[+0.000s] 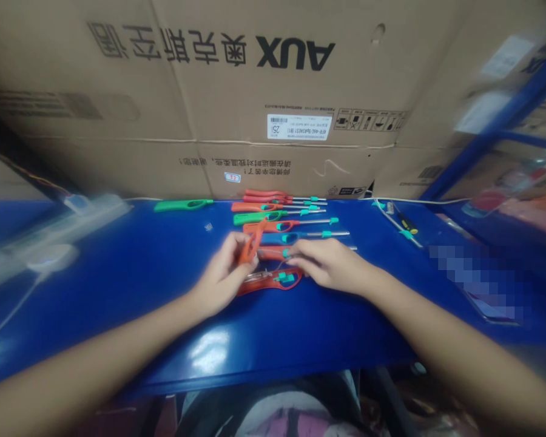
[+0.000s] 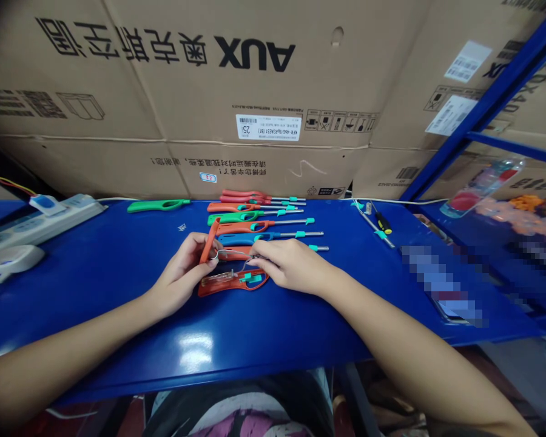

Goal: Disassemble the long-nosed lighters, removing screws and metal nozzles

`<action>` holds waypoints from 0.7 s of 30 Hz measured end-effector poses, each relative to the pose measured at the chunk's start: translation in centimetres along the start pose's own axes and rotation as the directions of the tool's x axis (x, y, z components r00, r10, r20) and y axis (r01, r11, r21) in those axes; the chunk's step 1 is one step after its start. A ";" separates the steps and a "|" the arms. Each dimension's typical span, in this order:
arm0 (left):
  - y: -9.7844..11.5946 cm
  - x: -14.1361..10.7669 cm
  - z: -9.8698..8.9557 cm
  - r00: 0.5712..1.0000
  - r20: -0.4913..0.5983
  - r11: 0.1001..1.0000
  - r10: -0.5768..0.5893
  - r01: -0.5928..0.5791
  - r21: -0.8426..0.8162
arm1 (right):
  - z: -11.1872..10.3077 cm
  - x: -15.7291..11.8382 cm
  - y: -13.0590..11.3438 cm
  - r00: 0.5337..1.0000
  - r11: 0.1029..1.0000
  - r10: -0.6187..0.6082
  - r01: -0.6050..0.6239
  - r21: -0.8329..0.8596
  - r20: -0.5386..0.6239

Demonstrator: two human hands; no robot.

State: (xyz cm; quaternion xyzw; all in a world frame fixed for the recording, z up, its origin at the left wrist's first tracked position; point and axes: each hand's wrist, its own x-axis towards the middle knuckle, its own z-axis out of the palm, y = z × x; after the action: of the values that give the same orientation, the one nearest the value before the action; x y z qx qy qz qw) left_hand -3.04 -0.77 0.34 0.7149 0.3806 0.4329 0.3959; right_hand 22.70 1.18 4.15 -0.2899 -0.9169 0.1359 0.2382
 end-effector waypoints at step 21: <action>0.0 0.0 0.0 1.000 -0.012 1.000 -0.028 0.029 0.001 | -0.3 0.1 -0.4 0.998 0.990 0.055 -0.054 -0.129 0.004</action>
State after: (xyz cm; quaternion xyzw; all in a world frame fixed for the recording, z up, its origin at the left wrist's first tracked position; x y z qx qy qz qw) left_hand -3.08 -0.75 0.33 0.7070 0.3932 0.4312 0.3995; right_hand 22.60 0.99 4.62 -0.3289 -0.9164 0.0841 0.2119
